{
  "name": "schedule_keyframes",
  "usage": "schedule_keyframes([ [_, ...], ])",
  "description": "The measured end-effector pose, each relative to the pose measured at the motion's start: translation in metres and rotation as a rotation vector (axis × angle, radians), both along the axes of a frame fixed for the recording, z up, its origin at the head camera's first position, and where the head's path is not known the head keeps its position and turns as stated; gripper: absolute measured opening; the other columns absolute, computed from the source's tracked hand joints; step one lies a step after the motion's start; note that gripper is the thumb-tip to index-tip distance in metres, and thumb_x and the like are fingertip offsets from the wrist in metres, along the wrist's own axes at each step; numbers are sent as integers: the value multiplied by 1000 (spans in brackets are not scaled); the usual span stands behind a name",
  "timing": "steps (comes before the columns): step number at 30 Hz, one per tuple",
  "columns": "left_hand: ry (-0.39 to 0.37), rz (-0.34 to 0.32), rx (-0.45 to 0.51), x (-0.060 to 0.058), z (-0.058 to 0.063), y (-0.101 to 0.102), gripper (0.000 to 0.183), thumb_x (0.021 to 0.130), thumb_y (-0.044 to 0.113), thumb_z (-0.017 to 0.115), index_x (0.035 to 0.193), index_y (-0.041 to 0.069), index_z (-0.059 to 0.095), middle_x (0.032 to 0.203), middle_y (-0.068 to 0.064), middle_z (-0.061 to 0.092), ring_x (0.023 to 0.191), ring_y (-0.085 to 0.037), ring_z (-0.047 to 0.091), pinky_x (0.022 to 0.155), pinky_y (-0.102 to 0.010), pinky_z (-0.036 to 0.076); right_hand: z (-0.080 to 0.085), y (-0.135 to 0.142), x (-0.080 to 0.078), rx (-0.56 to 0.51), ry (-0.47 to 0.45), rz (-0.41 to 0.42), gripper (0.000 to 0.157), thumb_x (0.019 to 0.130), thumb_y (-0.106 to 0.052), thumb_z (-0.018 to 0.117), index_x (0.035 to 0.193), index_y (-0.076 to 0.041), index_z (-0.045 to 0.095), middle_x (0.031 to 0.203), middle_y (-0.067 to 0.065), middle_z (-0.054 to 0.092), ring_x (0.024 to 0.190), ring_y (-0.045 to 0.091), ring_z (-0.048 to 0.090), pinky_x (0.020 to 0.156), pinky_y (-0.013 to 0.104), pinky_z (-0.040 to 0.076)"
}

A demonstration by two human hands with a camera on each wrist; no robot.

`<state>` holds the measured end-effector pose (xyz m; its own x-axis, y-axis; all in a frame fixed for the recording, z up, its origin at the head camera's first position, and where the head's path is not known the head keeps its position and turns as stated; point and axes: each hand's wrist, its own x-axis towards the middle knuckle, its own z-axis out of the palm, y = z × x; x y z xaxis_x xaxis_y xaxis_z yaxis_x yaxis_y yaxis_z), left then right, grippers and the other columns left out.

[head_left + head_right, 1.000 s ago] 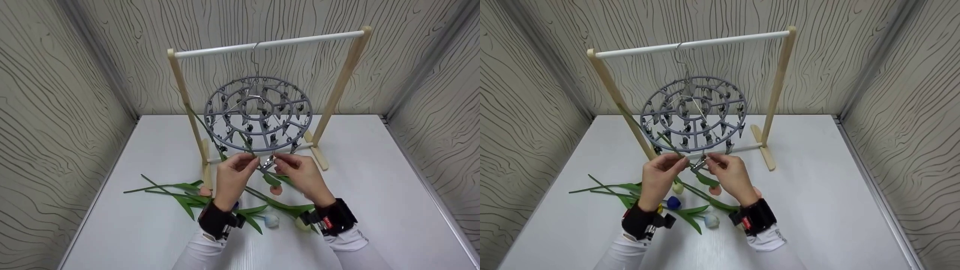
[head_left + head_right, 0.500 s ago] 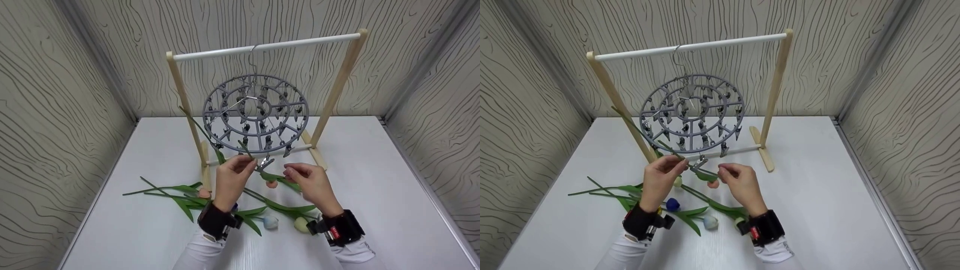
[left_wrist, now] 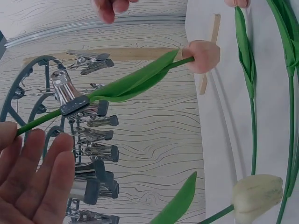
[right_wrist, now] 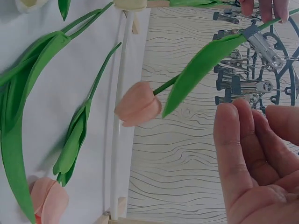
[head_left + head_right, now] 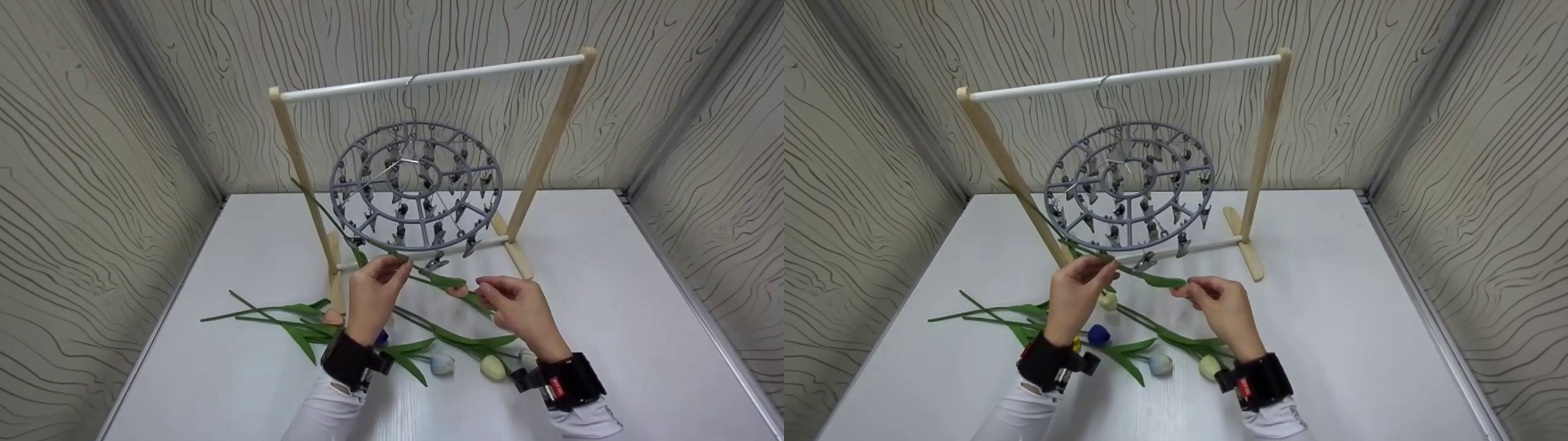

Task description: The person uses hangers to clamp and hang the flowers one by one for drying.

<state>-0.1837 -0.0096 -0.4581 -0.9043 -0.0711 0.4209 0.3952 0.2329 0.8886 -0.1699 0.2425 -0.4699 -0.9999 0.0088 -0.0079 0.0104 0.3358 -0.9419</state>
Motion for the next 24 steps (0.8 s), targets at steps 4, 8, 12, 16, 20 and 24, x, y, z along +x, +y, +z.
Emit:
schedule_keyframes([
  [4, -28, 8, -2, 1, -1, -1, 17, 95, 20, 76, 103, 6, 78, 94, -10, 79, 84, -19, 77, 75, -20, 60, -5, 3, 0, 0, -48, -5, 30, 101, -19, 68, 125, -2, 73, 106, 14, 77, 82, 13, 68, 62, 19, 53],
  [8, -29, 14, -10, 1, -2, -1, 20, 95, 20, 76, 105, 3, 78, 93, -11, 80, 81, -19, 77, 73, -20, 60, -9, 7, 0, -3, -72, -12, 30, 101, -20, 68, 125, -3, 73, 106, 11, 77, 80, 12, 68, 63, 19, 54],
  [12, -3, 20, -13, 4, -2, -2, 23, 94, 17, 76, 109, 0, 77, 95, -13, 80, 82, -21, 78, 72, -20, 60, -12, 11, -1, 10, -79, -19, 29, 101, -20, 67, 125, -3, 73, 105, 10, 77, 92, 17, 70, 72, 23, 60],
  [16, 6, 19, -11, 10, -2, -5, 24, 93, 14, 77, 113, 1, 77, 97, -13, 80, 83, -21, 78, 71, -20, 60, -17, 14, 0, 24, -88, -24, 28, 101, -19, 68, 124, -3, 73, 100, 10, 76, 90, 19, 69, 72, 27, 62],
  [20, 9, 13, 5, 19, -3, -12, 25, 93, 13, 78, 115, 0, 76, 96, -13, 80, 82, -21, 78, 72, -20, 60, -25, 17, 0, 89, -60, -22, 26, 101, -18, 67, 121, -2, 74, 98, 11, 75, 90, 22, 70, 72, 25, 62],
  [24, -6, 27, -7, 29, -10, -20, 22, 93, 15, 78, 111, 3, 77, 93, -11, 80, 80, -19, 77, 71, -19, 59, -35, 24, 0, 232, -2, -27, 25, 101, -15, 66, 120, -1, 74, 103, 14, 76, 94, 24, 72, 73, 20, 59],
])
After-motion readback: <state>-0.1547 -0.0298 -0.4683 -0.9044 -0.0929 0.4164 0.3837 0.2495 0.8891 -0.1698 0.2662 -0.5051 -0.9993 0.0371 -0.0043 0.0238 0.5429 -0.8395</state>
